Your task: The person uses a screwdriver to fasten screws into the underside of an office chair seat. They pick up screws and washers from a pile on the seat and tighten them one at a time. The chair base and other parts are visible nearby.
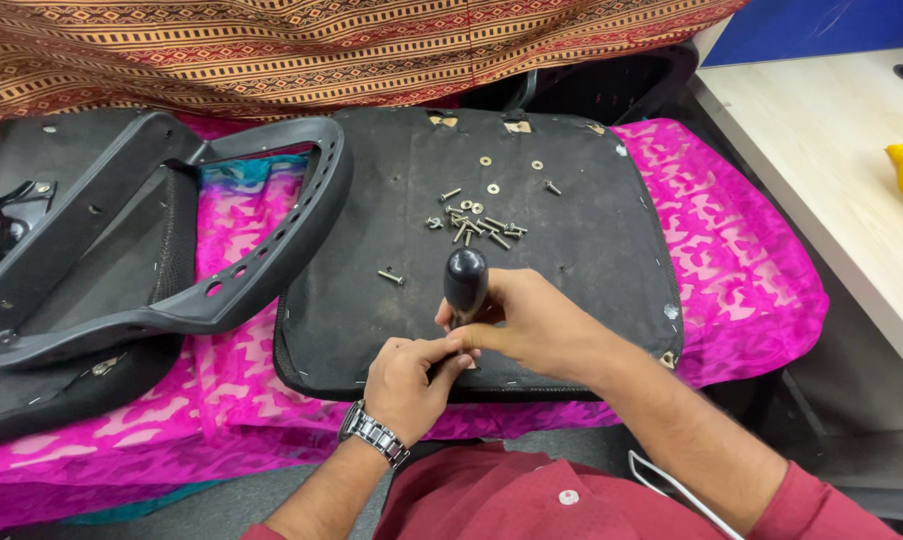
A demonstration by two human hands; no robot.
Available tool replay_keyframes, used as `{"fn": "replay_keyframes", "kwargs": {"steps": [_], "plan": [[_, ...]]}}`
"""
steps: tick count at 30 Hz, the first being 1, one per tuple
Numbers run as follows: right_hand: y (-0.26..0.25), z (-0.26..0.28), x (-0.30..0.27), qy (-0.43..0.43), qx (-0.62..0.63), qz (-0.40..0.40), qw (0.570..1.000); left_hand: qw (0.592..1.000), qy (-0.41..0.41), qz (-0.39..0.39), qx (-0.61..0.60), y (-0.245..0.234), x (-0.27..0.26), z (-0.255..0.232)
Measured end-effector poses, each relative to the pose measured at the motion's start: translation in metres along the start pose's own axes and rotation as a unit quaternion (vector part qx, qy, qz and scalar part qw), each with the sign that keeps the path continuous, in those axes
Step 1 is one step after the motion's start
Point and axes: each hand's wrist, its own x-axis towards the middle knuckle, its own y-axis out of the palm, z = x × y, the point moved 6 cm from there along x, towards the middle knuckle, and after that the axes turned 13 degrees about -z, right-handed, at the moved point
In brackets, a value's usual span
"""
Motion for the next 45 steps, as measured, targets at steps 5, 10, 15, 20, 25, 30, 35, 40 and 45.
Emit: {"fn": "replay_keyframes", "kwargs": {"steps": [5,10,15,20,25,30,35,40,45], "plan": [[0.001,0.001,0.005,-0.017,-0.097,-0.06,0.993,0.991,-0.11,0.034,-0.061,0.002,0.001,0.011],[-0.004,0.009,0.003,-0.036,-0.017,0.026,0.999,0.994,-0.057,0.029,-0.089,-0.001,0.002,0.007],[0.0,0.011,0.002,-0.057,-0.059,-0.039,0.996,0.996,-0.077,0.039,-0.024,0.001,0.0,0.011],[0.002,0.003,0.001,-0.046,0.004,0.02,0.999,0.997,-0.069,0.037,0.001,0.003,0.0,0.013],[0.006,-0.006,0.0,-0.046,-0.052,-0.008,0.998,0.997,-0.069,0.043,-0.012,0.003,-0.002,0.015],[0.006,-0.006,0.002,-0.012,-0.104,-0.06,0.993,0.999,-0.05,0.017,-0.011,0.002,-0.001,0.014],[0.008,0.011,0.0,-0.05,0.016,0.029,0.998,0.998,-0.05,0.034,-0.027,0.002,-0.003,0.013],[0.007,0.01,0.003,-0.028,-0.081,-0.068,0.994,0.997,-0.062,0.041,0.008,0.0,0.001,0.009],[0.004,0.01,0.003,-0.01,0.046,0.022,0.999,0.996,-0.056,0.04,-0.048,-0.001,0.002,0.004]]}}
